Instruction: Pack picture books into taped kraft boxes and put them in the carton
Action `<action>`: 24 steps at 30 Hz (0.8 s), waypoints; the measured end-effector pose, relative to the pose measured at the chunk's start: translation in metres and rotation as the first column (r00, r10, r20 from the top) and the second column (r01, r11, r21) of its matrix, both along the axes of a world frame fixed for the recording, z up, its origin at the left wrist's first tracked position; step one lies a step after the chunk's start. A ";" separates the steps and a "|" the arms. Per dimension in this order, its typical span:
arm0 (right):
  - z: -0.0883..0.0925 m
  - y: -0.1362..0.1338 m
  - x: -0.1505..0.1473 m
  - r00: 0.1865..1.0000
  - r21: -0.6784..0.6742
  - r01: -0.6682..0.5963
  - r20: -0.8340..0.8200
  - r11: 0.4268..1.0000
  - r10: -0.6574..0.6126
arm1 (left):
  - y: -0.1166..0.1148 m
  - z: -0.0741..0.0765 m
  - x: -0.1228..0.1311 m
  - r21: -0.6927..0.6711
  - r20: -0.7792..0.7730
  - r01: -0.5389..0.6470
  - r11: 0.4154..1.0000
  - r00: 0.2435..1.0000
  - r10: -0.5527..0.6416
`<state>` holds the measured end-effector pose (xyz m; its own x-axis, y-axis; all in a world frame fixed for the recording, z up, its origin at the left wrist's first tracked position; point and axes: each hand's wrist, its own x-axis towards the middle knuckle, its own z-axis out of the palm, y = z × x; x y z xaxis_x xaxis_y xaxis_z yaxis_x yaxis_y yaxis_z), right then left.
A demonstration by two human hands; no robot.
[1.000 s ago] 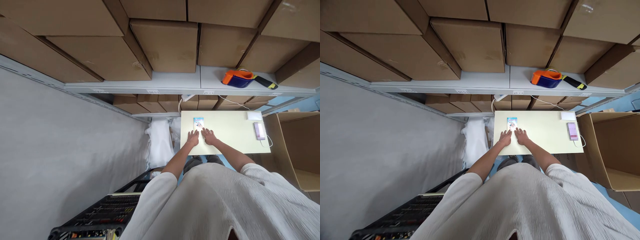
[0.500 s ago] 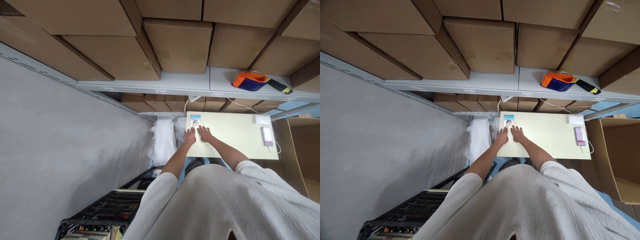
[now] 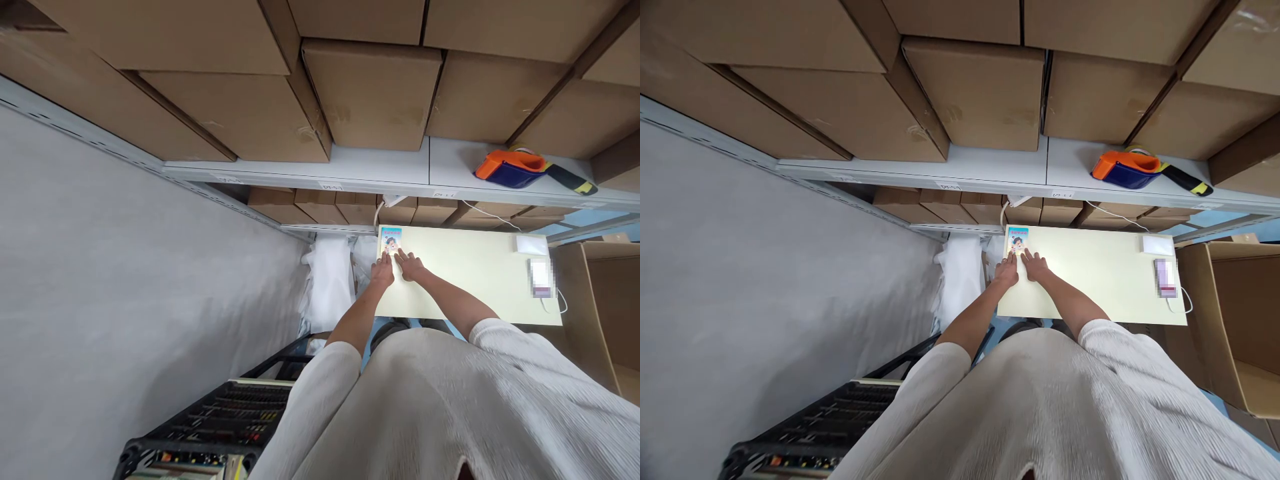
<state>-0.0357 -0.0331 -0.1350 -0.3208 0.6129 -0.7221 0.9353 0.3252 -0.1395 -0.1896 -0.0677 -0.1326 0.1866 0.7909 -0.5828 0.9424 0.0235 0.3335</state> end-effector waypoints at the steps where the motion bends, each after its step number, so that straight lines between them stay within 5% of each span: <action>1: 0.002 -0.001 0.001 1.000 -0.001 0.004 -0.005 1.000 -0.004 | 0.000 0.000 0.000 -0.004 0.010 -0.010 1.000 1.000 0.010; 10: 0.031 -0.034 0.050 0.973 -0.064 0.186 -0.123 0.980 -0.193 | -0.009 0.010 -0.003 -0.001 0.018 0.021 1.000 1.000 -0.021; 16: 0.049 -0.069 0.127 0.878 0.004 0.412 -0.270 0.911 -0.396 | -0.022 0.033 0.025 0.064 0.012 0.102 0.993 0.995 -0.103; 20: 0.086 -0.067 0.207 0.719 0.271 0.662 -0.494 0.699 -0.489 | -0.022 0.050 0.061 0.151 0.078 0.157 0.976 0.982 -0.170; 24: 0.152 -0.027 0.285 0.703 0.567 0.707 -0.628 0.423 -0.333 | -0.014 0.069 0.102 0.216 0.123 0.186 0.958 0.969 -0.216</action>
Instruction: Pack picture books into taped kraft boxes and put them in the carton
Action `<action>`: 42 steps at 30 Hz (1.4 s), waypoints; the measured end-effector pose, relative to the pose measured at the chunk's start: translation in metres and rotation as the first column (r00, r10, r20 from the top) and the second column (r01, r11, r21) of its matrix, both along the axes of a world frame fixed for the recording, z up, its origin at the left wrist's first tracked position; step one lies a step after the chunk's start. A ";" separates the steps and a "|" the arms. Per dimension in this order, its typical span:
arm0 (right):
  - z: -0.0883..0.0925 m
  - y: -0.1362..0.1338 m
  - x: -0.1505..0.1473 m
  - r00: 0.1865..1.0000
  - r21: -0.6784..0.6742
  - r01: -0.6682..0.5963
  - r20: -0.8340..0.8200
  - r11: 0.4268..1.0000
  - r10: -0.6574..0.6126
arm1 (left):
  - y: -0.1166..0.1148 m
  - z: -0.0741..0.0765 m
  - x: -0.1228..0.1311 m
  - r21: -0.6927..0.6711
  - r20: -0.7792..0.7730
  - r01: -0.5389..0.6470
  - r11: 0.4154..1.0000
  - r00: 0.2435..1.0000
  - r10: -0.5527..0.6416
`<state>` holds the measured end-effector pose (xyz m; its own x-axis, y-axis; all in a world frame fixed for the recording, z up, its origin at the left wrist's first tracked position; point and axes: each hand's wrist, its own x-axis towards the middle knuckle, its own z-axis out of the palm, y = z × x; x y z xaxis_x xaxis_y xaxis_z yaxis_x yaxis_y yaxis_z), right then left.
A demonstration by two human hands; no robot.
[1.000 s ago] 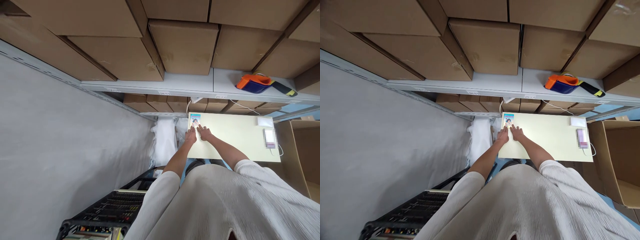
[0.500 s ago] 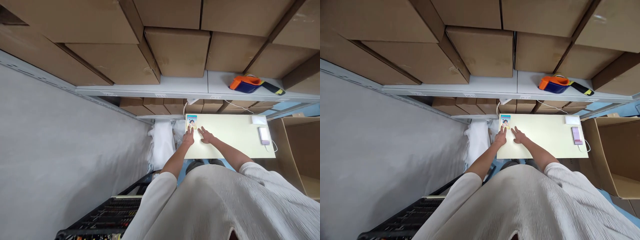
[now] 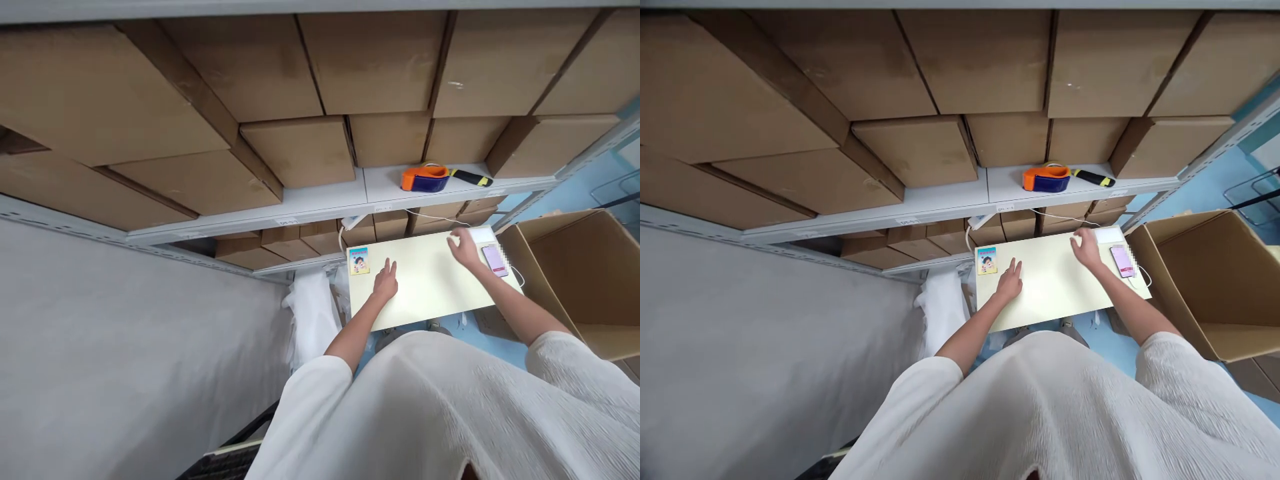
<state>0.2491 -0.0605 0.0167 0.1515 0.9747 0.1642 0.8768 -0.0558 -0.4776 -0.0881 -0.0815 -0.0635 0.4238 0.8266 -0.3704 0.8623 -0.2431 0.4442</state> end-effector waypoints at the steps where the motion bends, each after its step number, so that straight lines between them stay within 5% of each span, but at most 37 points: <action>1: 0.018 0.014 0.016 0.999 0.080 0.021 0.040 0.997 -0.024 | 0.002 0.005 0.010 0.010 0.012 0.005 1.000 1.000 -0.005; 5: 0.081 0.071 0.062 0.985 0.224 0.054 0.145 0.973 -0.088 | 0.004 0.024 0.051 0.036 0.016 0.010 0.999 1.000 -0.010; 9: 0.108 0.119 0.088 0.979 0.172 0.007 0.198 0.985 -0.041 | -0.004 0.036 0.086 0.058 -0.006 -0.008 0.998 1.000 0.008; 18: 0.109 0.166 0.109 0.973 0.069 -0.111 0.209 0.991 0.095 | -0.035 0.041 0.130 0.048 -0.048 -0.132 0.990 0.990 0.134; 25: 0.103 0.131 0.125 0.992 0.221 -0.117 0.073 0.968 0.103 | -0.041 0.040 0.152 0.039 -0.076 -0.110 0.993 0.991 0.113; 31: 0.064 0.045 0.147 0.994 0.228 0.047 -0.109 0.973 -0.022 | -0.027 0.034 0.171 0.013 -0.075 -0.066 0.998 0.995 0.066; 36: -0.002 -0.032 0.154 0.988 -0.090 0.116 -0.096 0.989 -0.124 | -0.027 0.023 0.184 -0.038 -0.051 -0.036 0.999 0.998 0.034; 42: -0.074 -0.088 0.157 0.983 -0.430 0.181 0.046 0.884 -0.179 | -0.037 0.014 0.190 -0.070 -0.062 0.025 0.997 0.998 -0.030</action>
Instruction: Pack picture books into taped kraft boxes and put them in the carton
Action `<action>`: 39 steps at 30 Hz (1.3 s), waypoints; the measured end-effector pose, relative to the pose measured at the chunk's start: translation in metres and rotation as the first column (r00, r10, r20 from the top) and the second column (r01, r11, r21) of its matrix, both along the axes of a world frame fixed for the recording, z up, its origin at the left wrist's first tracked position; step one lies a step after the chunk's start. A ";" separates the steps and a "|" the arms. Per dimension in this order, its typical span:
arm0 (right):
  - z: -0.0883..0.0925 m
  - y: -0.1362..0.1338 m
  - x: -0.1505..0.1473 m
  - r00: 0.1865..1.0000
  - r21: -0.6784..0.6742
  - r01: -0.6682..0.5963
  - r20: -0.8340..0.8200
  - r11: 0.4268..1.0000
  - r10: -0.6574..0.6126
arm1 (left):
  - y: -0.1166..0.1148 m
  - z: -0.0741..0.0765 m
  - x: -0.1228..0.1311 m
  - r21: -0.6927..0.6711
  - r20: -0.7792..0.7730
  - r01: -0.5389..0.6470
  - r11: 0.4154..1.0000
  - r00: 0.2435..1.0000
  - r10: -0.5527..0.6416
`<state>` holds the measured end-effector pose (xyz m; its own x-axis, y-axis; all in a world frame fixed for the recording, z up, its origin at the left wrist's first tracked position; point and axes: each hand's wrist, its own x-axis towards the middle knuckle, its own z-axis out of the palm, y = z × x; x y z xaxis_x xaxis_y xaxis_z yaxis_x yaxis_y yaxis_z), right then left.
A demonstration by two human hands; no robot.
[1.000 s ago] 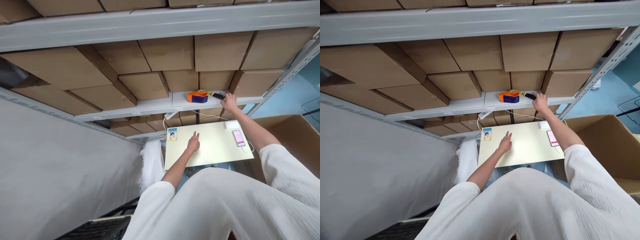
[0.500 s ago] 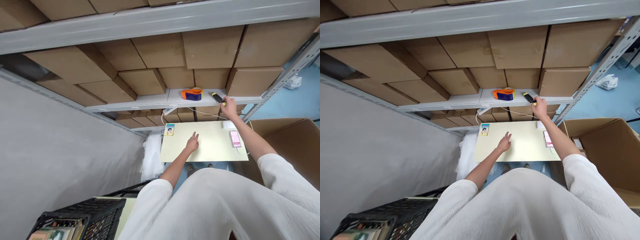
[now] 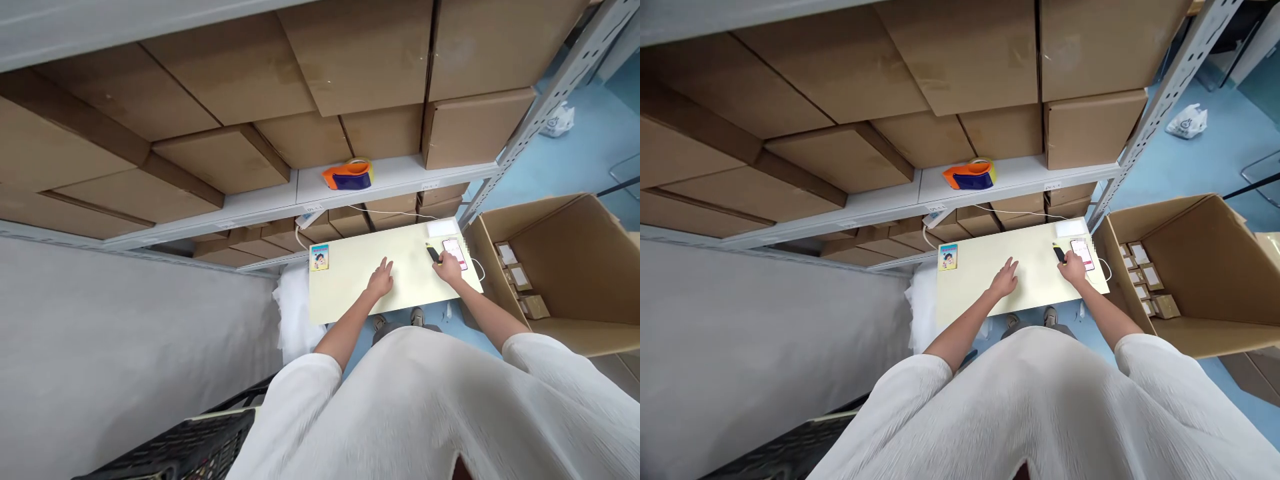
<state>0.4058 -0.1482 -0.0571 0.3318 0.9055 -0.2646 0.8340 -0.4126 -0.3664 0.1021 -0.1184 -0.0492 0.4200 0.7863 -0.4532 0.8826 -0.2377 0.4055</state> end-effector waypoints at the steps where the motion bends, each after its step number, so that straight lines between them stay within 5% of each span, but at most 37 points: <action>1: -0.008 -0.005 0.001 1.000 -0.039 -0.014 0.013 0.999 0.015 | -0.001 -0.001 0.000 -0.004 -0.008 0.004 1.000 1.000 -0.004; 13: -0.053 -0.024 0.000 0.969 -0.266 -0.172 0.130 0.948 0.212 | -0.017 -0.013 -0.011 -0.086 -0.062 0.044 0.995 0.997 -0.049; 20: -0.050 -0.023 -0.009 0.972 -0.233 -0.136 0.156 0.963 0.175 | -0.018 -0.006 -0.028 -0.081 -0.093 0.041 0.996 0.995 -0.049; 26: 0.010 0.030 -0.036 0.971 0.116 -0.223 0.114 0.968 0.210 | -0.006 0.003 -0.041 -0.029 -0.060 0.027 0.999 0.998 -0.028; 32: 0.110 0.126 -0.089 0.905 0.436 -0.425 0.203 0.793 0.373 | 0.011 0.017 -0.057 0.027 0.010 -0.036 0.999 0.999 0.036; 36: 0.166 0.182 -0.126 0.825 0.501 -0.565 0.321 0.655 0.465 | 0.017 0.024 -0.076 0.049 0.049 -0.088 0.995 0.995 0.086; 39: 0.191 0.217 -0.147 0.774 0.471 -0.633 0.388 0.614 0.500 | 0.017 0.028 -0.092 0.056 0.068 -0.122 0.991 0.991 0.118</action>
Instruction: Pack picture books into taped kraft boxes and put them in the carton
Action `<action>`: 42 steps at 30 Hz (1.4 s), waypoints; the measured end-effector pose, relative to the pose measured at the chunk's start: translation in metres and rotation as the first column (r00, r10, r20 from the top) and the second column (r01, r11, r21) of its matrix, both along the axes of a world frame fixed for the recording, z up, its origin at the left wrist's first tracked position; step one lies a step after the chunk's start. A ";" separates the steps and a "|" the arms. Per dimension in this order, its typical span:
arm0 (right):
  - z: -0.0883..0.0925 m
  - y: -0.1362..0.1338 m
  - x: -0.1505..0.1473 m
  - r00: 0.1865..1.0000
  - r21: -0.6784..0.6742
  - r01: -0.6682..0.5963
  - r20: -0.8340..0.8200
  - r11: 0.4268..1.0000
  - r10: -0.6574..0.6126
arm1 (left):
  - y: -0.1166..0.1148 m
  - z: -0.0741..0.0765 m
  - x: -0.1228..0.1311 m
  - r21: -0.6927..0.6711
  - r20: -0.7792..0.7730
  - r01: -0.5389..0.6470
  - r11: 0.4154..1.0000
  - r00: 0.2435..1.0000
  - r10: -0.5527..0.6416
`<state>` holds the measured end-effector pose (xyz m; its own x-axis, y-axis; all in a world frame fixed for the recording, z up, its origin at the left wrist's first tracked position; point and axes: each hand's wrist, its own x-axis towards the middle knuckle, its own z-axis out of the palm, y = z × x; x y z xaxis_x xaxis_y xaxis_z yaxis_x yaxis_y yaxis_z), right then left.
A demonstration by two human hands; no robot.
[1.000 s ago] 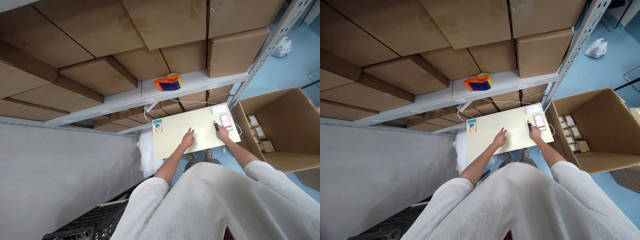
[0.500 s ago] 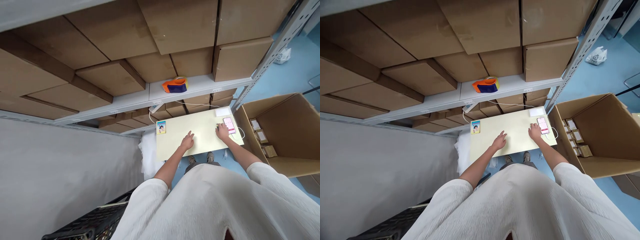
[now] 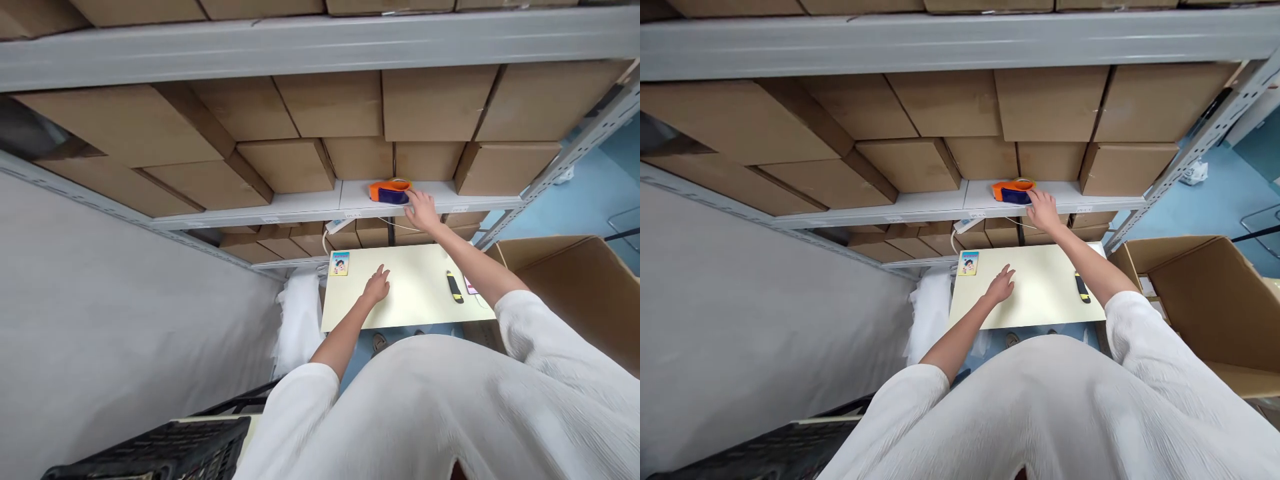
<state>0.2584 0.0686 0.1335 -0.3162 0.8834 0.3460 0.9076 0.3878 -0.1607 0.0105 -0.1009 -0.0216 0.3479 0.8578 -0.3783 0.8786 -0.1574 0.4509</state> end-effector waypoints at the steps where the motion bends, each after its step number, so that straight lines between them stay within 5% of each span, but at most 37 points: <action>1: 0.005 0.009 -0.005 1.000 -0.005 -0.011 0.017 1.000 0.011 | 0.000 0.001 -0.005 0.001 0.002 -0.011 1.000 1.000 0.011; 6: 0.006 0.035 -0.022 0.998 -0.028 -0.026 0.051 0.999 0.027 | -0.004 -0.001 -0.028 -0.005 0.008 -0.051 0.999 0.999 0.051; 15: 0.005 0.034 -0.027 0.998 0.013 0.025 0.055 1.000 -0.026 | -0.006 -0.007 -0.038 -0.014 0.034 -0.035 0.999 0.999 0.036; 19: 0.008 0.012 -0.023 0.997 0.006 -0.005 0.082 1.000 0.004 | -0.005 -0.010 -0.039 -0.022 0.044 0.003 1.000 0.999 -0.002; 24: 0.001 -0.048 -0.012 0.996 -0.016 0.048 0.072 0.999 -0.046 | 0.001 -0.016 -0.032 -0.025 0.025 0.080 0.996 0.997 -0.079; 30: -0.056 -0.143 0.004 0.970 -0.166 0.238 0.000 0.957 -0.241 | 0.006 -0.021 -0.006 -0.040 0.030 0.165 0.986 0.986 -0.164; 34: -0.116 -0.194 0.014 0.900 -0.384 0.411 0.026 0.827 -0.435 | 0.001 -0.027 0.006 -0.066 0.030 0.207 0.976 0.978 -0.205; 38: -0.164 -0.226 0.028 0.849 -0.529 0.487 0.100 0.695 -0.519 | -0.005 -0.032 0.011 -0.097 0.005 0.232 0.968 0.973 -0.232; 42: -0.196 -0.244 0.040 0.849 -0.593 0.482 0.134 0.645 -0.511 | -0.012 -0.036 0.011 -0.133 -0.025 0.231 0.964 0.971 -0.236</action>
<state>0.2983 -0.1750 -0.0629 0.2321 0.9278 -0.2921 0.9226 -0.3051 -0.2360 0.0219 -0.1127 -0.0580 0.5148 0.6981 -0.4976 0.8422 -0.3034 0.4456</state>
